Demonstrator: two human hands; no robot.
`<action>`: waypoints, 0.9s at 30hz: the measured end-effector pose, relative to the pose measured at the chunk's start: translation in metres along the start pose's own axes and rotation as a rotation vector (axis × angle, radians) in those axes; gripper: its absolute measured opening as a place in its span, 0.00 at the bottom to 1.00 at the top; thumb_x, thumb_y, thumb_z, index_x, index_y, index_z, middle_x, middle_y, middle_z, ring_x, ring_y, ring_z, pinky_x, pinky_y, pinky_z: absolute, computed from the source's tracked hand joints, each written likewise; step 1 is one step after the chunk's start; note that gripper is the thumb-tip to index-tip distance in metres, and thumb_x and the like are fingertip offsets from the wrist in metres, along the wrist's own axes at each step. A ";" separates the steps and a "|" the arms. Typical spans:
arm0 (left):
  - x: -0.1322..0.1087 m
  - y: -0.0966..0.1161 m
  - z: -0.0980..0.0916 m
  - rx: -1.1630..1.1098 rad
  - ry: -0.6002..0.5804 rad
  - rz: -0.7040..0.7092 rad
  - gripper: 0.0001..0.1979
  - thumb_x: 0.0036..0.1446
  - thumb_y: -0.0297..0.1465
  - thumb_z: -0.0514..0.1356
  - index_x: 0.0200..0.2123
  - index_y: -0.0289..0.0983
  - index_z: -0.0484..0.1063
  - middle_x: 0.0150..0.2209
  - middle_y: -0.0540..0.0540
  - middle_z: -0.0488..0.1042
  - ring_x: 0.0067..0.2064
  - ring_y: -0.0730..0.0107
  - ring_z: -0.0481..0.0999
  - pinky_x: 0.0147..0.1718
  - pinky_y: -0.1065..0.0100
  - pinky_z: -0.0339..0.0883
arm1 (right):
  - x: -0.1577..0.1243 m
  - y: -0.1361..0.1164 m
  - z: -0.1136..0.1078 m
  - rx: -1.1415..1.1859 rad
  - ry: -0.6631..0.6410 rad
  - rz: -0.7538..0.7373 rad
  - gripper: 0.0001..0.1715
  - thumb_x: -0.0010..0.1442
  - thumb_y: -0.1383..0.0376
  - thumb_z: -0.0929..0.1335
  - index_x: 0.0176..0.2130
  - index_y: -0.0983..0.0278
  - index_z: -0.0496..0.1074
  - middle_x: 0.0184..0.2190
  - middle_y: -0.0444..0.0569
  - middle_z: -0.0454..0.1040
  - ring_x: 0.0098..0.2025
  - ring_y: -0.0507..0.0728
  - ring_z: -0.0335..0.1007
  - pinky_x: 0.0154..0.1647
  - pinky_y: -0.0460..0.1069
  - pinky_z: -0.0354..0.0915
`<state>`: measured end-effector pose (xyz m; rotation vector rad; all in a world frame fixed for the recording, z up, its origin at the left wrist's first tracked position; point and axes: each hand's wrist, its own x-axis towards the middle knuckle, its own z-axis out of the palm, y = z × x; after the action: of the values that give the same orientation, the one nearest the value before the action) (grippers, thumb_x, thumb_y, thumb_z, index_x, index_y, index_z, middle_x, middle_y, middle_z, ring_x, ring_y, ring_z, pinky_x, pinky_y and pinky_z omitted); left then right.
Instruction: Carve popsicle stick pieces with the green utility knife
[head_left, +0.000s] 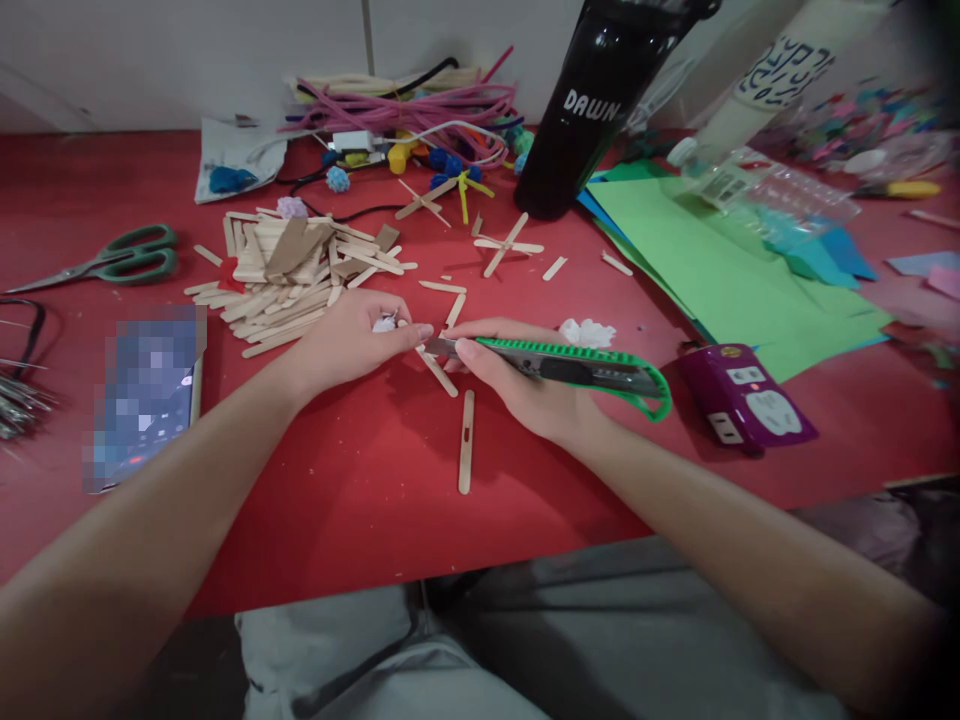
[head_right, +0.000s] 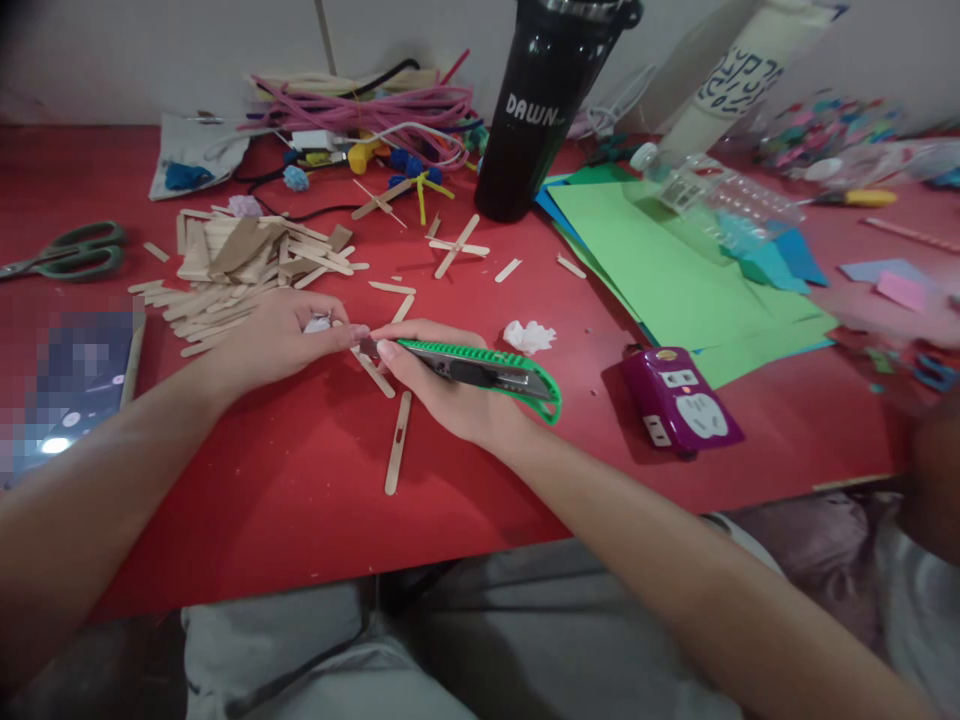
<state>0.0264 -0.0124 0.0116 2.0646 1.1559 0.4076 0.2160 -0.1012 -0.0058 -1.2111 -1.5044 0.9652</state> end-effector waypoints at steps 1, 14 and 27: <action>0.000 0.001 0.000 0.005 0.003 -0.002 0.17 0.53 0.44 0.59 0.25 0.36 0.74 0.21 0.52 0.70 0.25 0.76 0.63 0.26 0.71 0.53 | 0.000 -0.001 0.001 -0.002 0.010 0.005 0.11 0.62 0.59 0.68 0.40 0.62 0.76 0.36 0.46 0.80 0.37 0.53 0.79 0.40 0.49 0.75; 0.000 0.001 -0.001 0.079 0.017 0.009 0.16 0.53 0.42 0.59 0.23 0.35 0.72 0.19 0.54 0.64 0.24 0.76 0.60 0.26 0.69 0.52 | -0.008 -0.006 0.004 -0.136 0.025 -0.034 0.08 0.63 0.62 0.68 0.39 0.61 0.77 0.35 0.46 0.81 0.37 0.54 0.79 0.36 0.46 0.74; 0.002 0.002 -0.002 0.073 0.025 0.005 0.16 0.52 0.42 0.59 0.22 0.35 0.72 0.19 0.53 0.64 0.24 0.76 0.61 0.26 0.70 0.53 | -0.008 0.001 0.003 -0.090 0.089 -0.101 0.09 0.62 0.62 0.69 0.41 0.61 0.78 0.36 0.45 0.81 0.37 0.53 0.79 0.40 0.46 0.75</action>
<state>0.0275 -0.0106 0.0144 2.1310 1.1965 0.4005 0.2134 -0.1089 -0.0089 -1.2137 -1.5370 0.7743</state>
